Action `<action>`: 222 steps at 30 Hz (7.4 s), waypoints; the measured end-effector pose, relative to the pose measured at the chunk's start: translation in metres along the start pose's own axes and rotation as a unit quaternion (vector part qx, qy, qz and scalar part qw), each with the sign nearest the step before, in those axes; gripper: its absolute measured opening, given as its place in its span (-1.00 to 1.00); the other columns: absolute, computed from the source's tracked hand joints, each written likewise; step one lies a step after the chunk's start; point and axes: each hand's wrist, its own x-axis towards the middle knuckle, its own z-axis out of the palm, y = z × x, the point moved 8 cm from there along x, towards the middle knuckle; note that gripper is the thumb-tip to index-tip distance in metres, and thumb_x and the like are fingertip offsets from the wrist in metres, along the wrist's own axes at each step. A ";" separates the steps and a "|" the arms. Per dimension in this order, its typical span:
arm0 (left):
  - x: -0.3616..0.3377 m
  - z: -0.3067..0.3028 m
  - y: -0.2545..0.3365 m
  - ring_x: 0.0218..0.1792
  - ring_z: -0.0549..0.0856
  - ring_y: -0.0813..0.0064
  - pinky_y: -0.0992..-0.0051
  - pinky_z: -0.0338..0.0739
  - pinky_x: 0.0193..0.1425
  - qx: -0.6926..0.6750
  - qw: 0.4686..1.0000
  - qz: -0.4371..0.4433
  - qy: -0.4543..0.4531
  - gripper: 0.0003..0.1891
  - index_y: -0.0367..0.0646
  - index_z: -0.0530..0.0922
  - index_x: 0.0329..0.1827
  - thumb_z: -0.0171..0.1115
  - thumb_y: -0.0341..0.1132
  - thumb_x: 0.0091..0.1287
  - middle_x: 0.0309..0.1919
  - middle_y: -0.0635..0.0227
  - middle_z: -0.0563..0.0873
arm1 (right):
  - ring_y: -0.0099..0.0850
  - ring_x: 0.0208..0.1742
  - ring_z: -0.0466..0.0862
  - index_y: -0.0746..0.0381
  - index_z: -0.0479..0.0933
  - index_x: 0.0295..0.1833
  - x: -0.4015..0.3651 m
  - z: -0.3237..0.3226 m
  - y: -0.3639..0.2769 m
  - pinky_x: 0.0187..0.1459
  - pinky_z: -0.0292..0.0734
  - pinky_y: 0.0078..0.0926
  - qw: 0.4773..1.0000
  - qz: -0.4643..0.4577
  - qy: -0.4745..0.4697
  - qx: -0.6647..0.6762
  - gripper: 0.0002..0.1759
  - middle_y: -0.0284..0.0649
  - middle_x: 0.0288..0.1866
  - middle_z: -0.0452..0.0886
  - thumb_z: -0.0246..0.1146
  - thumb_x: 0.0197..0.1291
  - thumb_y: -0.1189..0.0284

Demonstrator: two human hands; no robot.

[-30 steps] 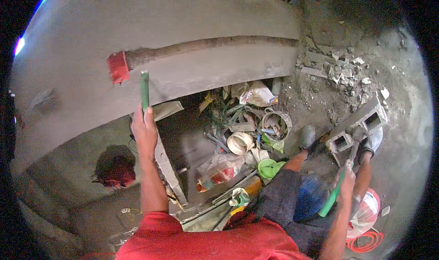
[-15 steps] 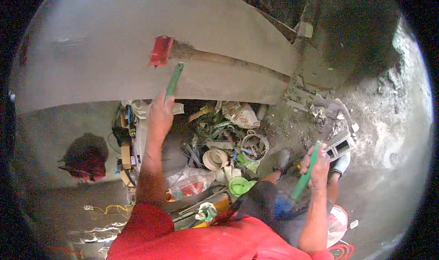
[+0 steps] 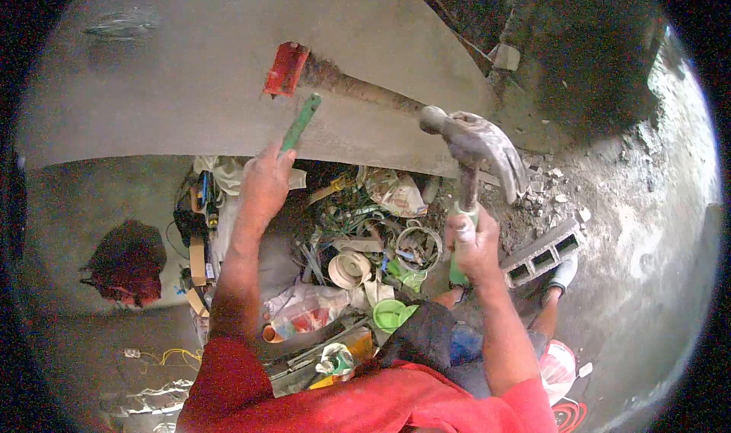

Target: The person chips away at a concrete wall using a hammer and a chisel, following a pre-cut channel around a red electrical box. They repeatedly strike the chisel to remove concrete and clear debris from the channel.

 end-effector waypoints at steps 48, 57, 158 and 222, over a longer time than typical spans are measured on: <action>0.011 0.001 0.005 -0.16 0.65 -0.25 -0.07 0.51 -0.12 -0.011 0.998 -0.052 -0.015 -0.74 -0.28 0.44 0.09 0.14 -0.31 0.46 -0.25 -0.16 0.67 | -0.42 -0.21 0.54 0.35 0.50 0.08 0.024 0.083 -0.015 -0.09 0.52 -0.38 0.992 -0.064 -0.104 -0.016 -0.23 -0.25 -0.24 0.56 0.17 0.29 -0.24; 0.017 0.007 0.007 -0.15 0.65 -0.28 -0.08 0.49 -0.15 -0.008 0.998 -0.063 0.007 -0.72 -0.26 0.45 0.11 0.10 -0.25 0.50 -0.23 -0.21 0.68 | -0.36 -0.48 0.57 0.31 0.54 -0.18 0.050 0.132 -0.019 -0.39 0.51 -0.35 0.968 -0.245 -0.018 -0.047 -0.38 -0.18 -0.42 0.61 0.19 0.33 -0.14; 0.001 0.033 -0.023 -0.30 0.68 -0.27 -0.03 0.53 -0.28 -0.134 0.971 -0.017 0.198 -0.74 -0.25 0.48 0.03 0.20 -0.25 0.44 -0.34 -0.11 0.70 | -0.60 -0.61 0.42 0.21 0.41 -0.27 0.020 0.076 -0.036 -0.57 0.33 -0.56 0.997 0.000 -0.018 -0.073 -0.45 -0.39 -0.58 0.45 0.18 0.38 -0.10; -0.020 0.041 0.009 -0.17 0.70 -0.17 0.06 0.63 -0.14 -0.133 0.977 0.030 0.163 -0.64 -0.34 0.50 0.12 0.13 -0.20 0.47 -0.09 -0.09 0.68 | 0.25 -0.21 0.63 0.38 0.58 -0.12 0.051 0.096 -0.164 -0.19 0.54 -0.03 0.929 -0.165 -0.077 -0.322 -0.40 0.32 -0.35 0.59 0.17 0.36 -0.06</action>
